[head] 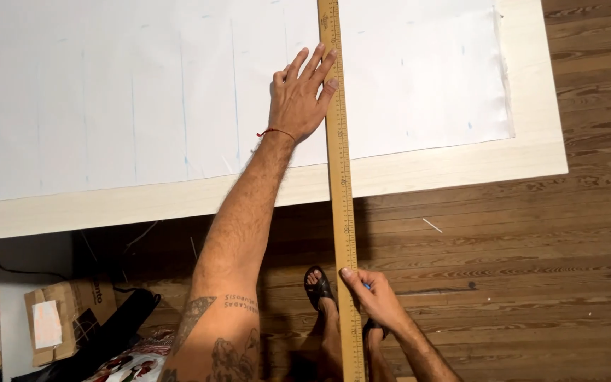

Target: Measuring and marking a large sheet of material with a ruler and marker, then cutting it with scissors on a workshop table.

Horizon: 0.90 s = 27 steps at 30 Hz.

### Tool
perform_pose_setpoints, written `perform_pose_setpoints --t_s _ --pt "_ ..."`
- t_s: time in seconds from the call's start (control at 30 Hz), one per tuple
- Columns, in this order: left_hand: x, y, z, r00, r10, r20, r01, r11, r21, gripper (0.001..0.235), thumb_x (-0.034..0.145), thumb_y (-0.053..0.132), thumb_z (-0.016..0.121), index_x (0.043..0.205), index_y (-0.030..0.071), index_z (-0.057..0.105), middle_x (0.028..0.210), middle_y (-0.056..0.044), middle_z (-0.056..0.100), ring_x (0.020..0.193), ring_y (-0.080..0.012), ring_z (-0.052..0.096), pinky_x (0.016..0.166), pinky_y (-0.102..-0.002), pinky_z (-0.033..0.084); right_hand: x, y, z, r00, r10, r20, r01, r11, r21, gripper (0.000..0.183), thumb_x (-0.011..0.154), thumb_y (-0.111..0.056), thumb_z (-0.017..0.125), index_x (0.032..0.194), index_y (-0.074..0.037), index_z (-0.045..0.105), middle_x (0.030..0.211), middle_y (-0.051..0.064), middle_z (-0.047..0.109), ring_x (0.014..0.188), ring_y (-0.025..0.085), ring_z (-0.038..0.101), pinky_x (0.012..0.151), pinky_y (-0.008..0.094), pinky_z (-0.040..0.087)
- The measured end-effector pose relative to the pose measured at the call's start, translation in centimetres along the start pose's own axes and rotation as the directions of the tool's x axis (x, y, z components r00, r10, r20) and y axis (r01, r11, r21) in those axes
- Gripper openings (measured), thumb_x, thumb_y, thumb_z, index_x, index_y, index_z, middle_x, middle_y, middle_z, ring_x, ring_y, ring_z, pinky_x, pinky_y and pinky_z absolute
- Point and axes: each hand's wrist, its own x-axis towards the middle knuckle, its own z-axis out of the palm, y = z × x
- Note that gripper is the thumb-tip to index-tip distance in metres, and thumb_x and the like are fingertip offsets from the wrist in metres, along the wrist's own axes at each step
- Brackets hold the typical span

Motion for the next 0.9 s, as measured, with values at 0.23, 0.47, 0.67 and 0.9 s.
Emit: perform_pose_setpoints --t_s 0.23,0.47,0.67,0.9 --pt "0.0 -0.1 0.4 1.000 0.005 -0.011 -0.005 1.000 -0.006 0.053 0.113 0.049 0.023 0.164 0.035 0.026 0.172 0.008 0.026 0.157 -0.0236 0.025 0.114 -0.044 0.029 0.0 0.2 -0.2 1.000 0.029 0.008 -0.029 0.999 -0.034 0.053 0.103 -0.045 0.057 0.061 -0.015 0.047 0.058 -0.006 0.047 0.055 0.006 0.042 0.051 0.027 0.033" --pt "-0.2 0.0 0.3 1.000 0.002 -0.009 -0.003 1.000 -0.018 0.053 0.113 0.047 0.025 0.164 0.033 0.029 0.171 0.007 0.025 0.158 -0.0241 0.024 0.114 -0.043 0.028 0.0 0.0 0.0 0.999 0.046 0.011 -0.045 0.998 -0.037 0.054 0.104 -0.044 0.058 0.059 -0.016 0.046 0.055 -0.006 0.046 0.052 0.006 0.041 0.049 0.027 0.031" --pt "-0.1 0.0 0.3 1.000 0.014 -0.021 -0.013 1.000 0.005 0.053 0.114 0.048 0.025 0.164 0.034 0.028 0.171 0.007 0.026 0.158 -0.0243 0.025 0.113 -0.043 0.029 0.1 0.4 0.0 0.999 0.033 0.009 -0.033 0.999 -0.017 0.055 0.103 -0.043 0.061 0.058 -0.016 0.045 0.054 -0.006 0.044 0.050 0.006 0.039 0.048 0.027 0.030" --pt "0.0 0.3 -0.1 0.999 0.019 -0.032 -0.019 1.000 0.005 0.053 0.112 0.047 0.028 0.163 0.032 0.031 0.171 0.006 0.028 0.156 -0.0255 0.028 0.112 -0.045 0.030 0.2 -5.5 -3.8 0.959 0.276 -0.062 -0.283 0.925 -0.255 0.032 0.093 -0.029 0.042 0.085 -0.017 0.070 0.090 -0.002 0.061 0.084 0.014 0.060 0.095 0.038 0.061"
